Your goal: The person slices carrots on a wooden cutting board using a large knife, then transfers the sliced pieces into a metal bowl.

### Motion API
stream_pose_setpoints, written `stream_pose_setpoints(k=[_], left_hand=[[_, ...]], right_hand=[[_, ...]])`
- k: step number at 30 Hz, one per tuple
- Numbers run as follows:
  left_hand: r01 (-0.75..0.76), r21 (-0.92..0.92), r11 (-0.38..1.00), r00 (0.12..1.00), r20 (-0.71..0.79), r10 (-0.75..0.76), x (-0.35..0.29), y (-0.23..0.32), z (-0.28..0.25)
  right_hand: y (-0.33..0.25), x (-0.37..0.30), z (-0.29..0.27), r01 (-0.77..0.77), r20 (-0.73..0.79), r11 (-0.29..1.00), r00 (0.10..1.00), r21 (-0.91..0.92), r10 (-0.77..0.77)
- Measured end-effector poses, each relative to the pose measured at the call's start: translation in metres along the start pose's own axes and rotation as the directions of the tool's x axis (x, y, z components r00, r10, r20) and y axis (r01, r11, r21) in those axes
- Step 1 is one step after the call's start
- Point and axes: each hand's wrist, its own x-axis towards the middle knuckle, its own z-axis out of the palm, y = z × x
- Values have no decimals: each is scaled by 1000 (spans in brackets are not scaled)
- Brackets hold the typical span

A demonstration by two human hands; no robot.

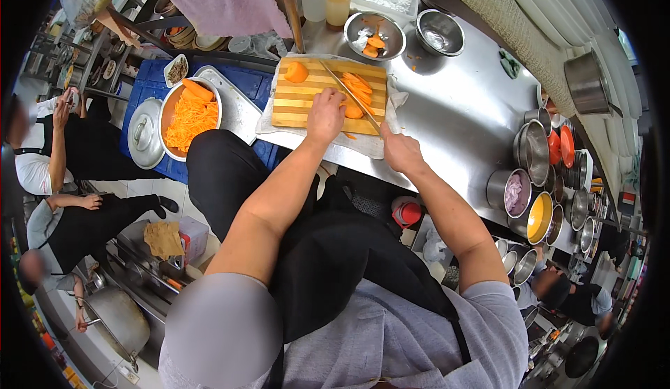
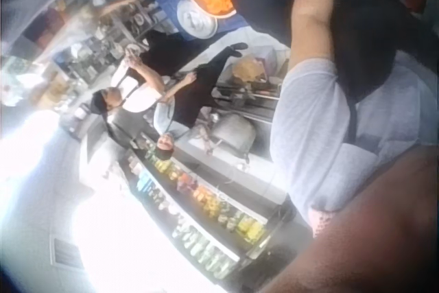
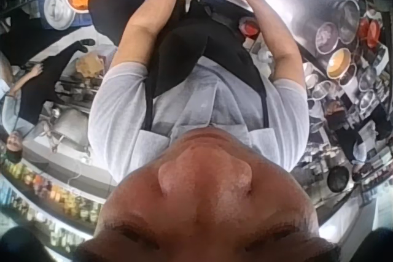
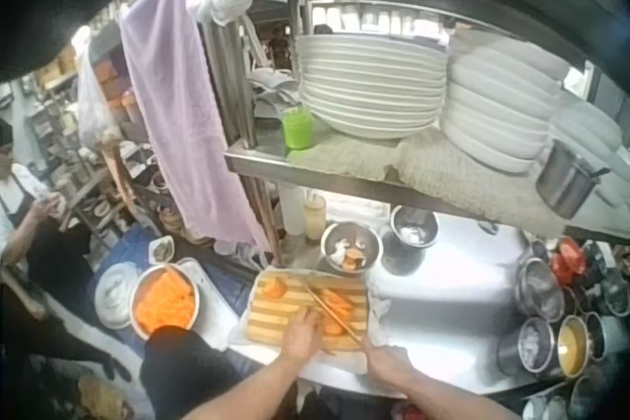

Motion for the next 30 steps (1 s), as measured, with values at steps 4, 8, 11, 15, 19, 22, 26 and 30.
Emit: stream_pose_setpoints(k=[4,8,11,15,19,22,26,30], left_hand=[[-382,-19,924,917,119,382,1,-13,0],[-491,-22,871,863,129,489,7,-22,-2],[-459,-54,887,880,112,462,7,-21,2],[-406,-84,910,901,129,414,7,-26,2],[-413,-101,905,896,134,424,11,-29,2],[-413,-102,905,894,144,424,7,-30,0],[-437,-114,892,887,113,448,8,-29,1],[-404,-133,905,891,169,422,8,-26,3]], right_hand=[[-2,-1,-1,18,11,1000,1000,-6,-18],[-10,2,-26,29,60,998,998,-47,-26],[-16,7,-52,78,43,993,996,-84,-75],[-23,15,-55,90,67,990,994,-112,-82],[-28,7,-61,80,87,991,994,-110,-71],[-30,3,-53,70,109,992,992,-103,-59],[-27,0,-50,92,101,991,992,-99,-82],[-11,17,-10,75,52,994,996,-85,-71]])
